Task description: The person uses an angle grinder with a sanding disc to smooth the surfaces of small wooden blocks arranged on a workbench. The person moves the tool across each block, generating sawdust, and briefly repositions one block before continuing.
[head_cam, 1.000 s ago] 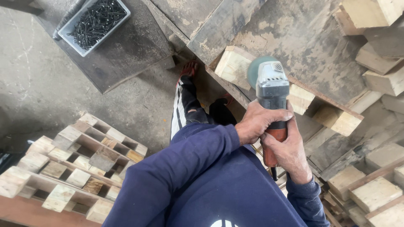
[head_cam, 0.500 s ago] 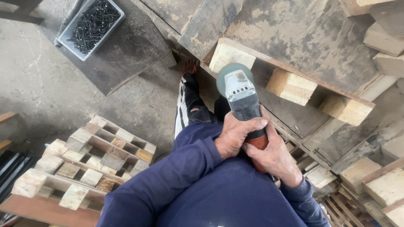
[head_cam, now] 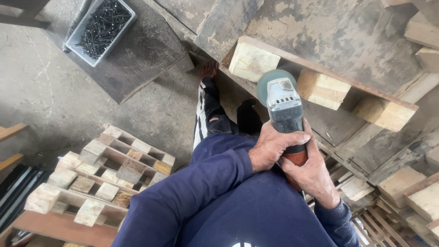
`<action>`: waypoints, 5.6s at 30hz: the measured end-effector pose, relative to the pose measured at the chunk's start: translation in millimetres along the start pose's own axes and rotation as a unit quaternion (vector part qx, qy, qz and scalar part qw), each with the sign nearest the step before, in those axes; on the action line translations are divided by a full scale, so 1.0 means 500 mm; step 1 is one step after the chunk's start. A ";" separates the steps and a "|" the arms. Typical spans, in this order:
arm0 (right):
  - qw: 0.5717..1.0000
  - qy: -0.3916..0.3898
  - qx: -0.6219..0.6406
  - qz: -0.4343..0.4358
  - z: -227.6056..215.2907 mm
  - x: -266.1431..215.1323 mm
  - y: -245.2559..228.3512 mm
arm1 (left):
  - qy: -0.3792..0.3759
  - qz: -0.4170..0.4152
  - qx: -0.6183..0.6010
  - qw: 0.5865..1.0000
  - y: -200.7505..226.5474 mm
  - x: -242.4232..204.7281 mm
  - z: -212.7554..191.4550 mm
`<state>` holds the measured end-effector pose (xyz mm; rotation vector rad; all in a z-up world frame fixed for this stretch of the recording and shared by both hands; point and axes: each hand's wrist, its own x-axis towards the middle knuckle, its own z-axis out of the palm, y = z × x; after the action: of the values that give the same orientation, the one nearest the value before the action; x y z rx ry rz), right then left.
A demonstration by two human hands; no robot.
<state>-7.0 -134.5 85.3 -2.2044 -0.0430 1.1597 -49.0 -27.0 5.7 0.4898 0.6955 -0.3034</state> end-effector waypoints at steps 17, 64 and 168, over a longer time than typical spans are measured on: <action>0.999 0.027 0.026 0.001 0.040 0.015 -0.081 | -0.007 0.001 -0.007 1.000 0.070 -0.001 -0.043; 0.988 0.041 0.101 0.111 0.063 0.011 -0.070 | 0.025 -0.122 0.096 0.988 0.140 -0.001 -0.012; 0.992 0.059 0.104 0.038 0.125 -0.036 0.032 | -0.018 -0.071 0.072 0.995 0.015 -0.031 -0.094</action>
<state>-68.9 -120.4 64.1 -2.0993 0.2043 1.0228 -82.5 5.6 -12.7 0.5712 0.6771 -0.4979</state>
